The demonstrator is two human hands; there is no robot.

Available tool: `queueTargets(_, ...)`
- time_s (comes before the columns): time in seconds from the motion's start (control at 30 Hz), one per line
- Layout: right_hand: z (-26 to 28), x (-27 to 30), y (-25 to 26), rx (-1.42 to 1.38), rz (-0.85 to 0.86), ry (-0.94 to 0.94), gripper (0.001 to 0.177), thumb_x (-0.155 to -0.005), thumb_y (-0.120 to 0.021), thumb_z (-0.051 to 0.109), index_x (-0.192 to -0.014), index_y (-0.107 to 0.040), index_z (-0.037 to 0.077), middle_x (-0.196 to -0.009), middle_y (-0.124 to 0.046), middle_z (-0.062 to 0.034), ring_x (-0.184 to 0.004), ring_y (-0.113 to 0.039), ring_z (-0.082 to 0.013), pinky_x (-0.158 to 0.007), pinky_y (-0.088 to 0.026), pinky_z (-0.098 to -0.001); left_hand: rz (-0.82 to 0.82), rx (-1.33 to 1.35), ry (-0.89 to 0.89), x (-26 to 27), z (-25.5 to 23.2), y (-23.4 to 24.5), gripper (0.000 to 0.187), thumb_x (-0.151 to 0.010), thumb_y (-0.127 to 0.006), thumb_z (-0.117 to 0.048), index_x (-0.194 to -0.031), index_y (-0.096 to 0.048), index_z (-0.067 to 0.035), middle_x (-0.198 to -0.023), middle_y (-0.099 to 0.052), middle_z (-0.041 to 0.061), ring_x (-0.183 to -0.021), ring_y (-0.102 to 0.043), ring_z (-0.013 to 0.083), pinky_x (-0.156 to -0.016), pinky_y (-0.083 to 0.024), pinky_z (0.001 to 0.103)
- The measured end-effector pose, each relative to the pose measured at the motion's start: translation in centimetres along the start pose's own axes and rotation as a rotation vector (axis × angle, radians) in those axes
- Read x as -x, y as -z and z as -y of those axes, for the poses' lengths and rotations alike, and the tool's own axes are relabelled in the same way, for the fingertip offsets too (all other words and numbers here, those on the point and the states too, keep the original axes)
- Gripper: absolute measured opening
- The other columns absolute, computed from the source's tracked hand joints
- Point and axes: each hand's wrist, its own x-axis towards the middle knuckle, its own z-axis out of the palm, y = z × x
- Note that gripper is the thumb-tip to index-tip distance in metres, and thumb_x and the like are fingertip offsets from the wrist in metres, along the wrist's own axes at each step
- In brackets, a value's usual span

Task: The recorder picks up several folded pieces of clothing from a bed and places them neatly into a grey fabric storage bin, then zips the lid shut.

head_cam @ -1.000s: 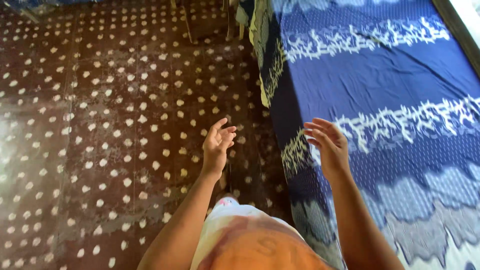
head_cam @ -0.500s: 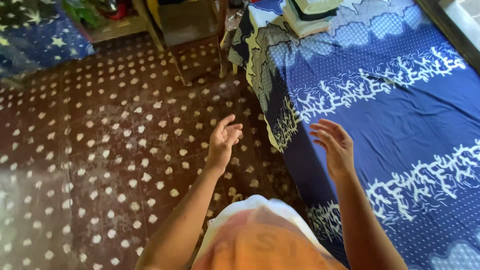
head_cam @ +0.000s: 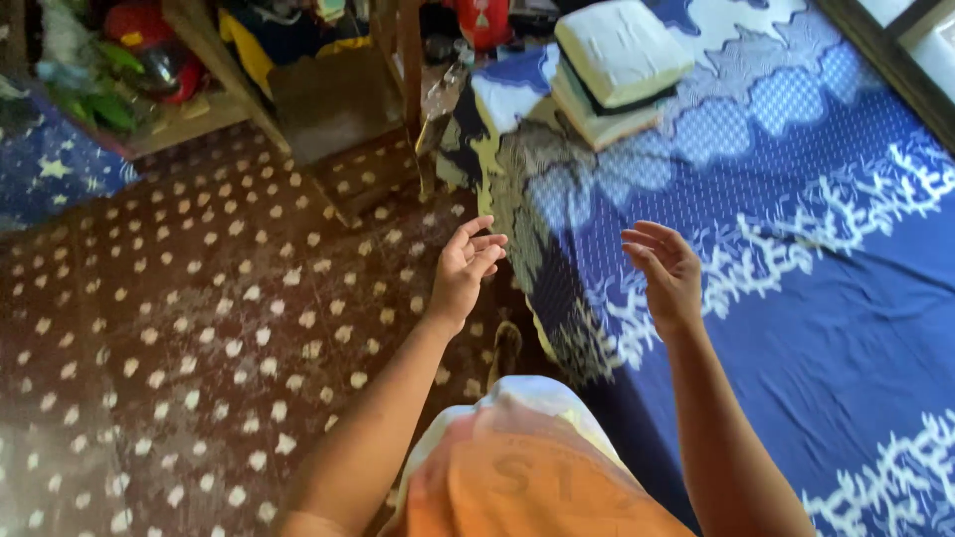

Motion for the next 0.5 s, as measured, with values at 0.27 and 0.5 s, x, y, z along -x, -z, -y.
queueTargets(0.27, -3.2, -16.3, -2.5, 0.362, -0.009, 0.114, 0.044, -0.091, -0.076, 0.019, -0.130, -0.064, 0.003, -0.125, -0.072, -0.0114, -0.117, -0.068, -0.0232, -0.098, -0.052, -0.0387, 0.084, 0.009, 0.027, -14.4, 0.9, 0.8, 0.047, -0.095, -0.064, -0.019, -0.141, -0.055, -0.010, -0.121, -0.071, 0.004, -0.101, -0.065, 0.0106, -0.085, -0.051, 0.027)
queueTargets(0.5, -3.5, -25.6, -4.7, 0.781, -0.111, 0.285, 0.070, -0.079, -0.087, 0.030, -0.138, -0.059, 0.004, -0.136, -0.063, -0.0192, -0.131, -0.056, -0.0384, -0.110, -0.044, -0.0478, 0.149, 0.041, 0.118, -26.5, 3.5, 1.5, 0.042, -0.094, -0.065, -0.018, -0.134, -0.060, -0.011, -0.116, -0.073, 0.003, -0.095, -0.066, 0.0100, -0.081, -0.051, 0.028)
